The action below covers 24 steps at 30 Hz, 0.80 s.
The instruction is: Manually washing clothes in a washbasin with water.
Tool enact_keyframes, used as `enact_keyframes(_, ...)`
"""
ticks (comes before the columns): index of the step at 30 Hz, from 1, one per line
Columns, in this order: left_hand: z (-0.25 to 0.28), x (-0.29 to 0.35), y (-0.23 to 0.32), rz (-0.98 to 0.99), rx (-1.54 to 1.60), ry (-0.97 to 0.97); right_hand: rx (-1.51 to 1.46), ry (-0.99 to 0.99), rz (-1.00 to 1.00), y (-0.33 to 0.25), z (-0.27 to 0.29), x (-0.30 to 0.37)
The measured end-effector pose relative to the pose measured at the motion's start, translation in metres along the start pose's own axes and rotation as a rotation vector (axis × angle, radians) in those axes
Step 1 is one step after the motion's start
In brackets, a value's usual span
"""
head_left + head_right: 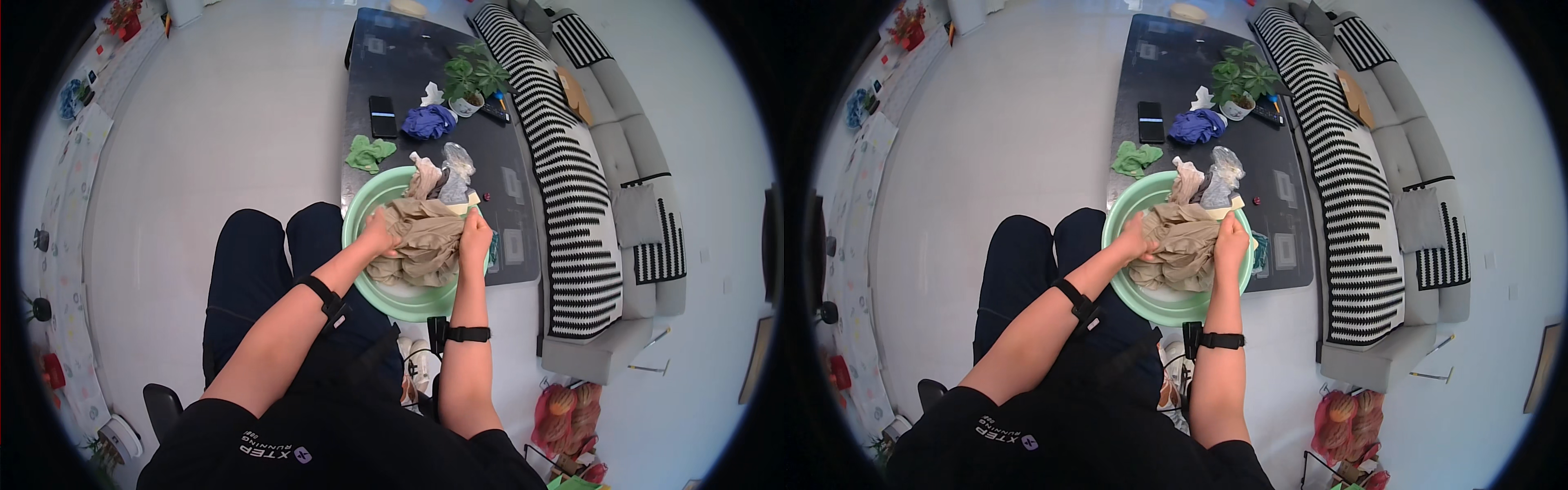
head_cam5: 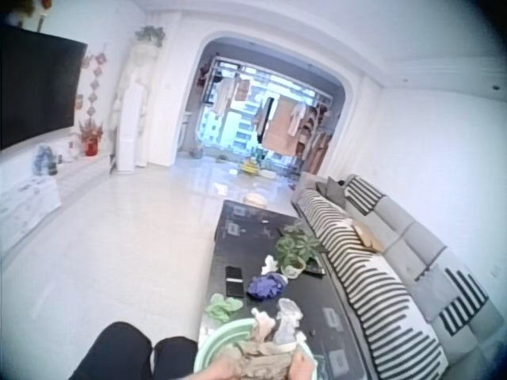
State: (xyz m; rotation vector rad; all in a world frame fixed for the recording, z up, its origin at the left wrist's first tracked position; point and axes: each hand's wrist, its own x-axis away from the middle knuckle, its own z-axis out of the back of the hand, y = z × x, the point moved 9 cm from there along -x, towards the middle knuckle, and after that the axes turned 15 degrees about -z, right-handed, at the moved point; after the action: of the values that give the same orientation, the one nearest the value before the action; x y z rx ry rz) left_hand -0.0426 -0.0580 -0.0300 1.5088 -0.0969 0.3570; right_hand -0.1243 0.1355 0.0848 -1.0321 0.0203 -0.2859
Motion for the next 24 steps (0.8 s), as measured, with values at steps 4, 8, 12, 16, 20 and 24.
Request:
enact_keyframes(4,0.008,-0.002,-0.002,-0.420,-0.460,0.027,-0.210,-0.125,0.033,-0.030,-0.016,0.017)
enact_keyframes(8,-0.006,0.008,0.040,-0.425,-0.731,-0.111,-0.103,-0.106,0.106,-0.045,0.005,0.025)
enact_keyframes(12,0.017,0.001,0.069,-0.655,-0.503,0.020,-0.074,-0.029,0.118,-0.039,0.012,0.012)
enact_keyframes(16,0.027,-0.010,0.079,-0.473,0.257,0.041,0.080,-0.070,0.129,-0.006,0.001,-0.005)
enact_keyframes(20,0.034,-0.006,0.088,-0.373,0.481,0.101,0.061,-0.475,0.140,0.009,-0.044,0.016)
enact_keyframes(24,0.031,-0.004,0.096,-0.321,0.626,0.151,0.378,-0.289,0.457,0.009,-0.060,0.037)
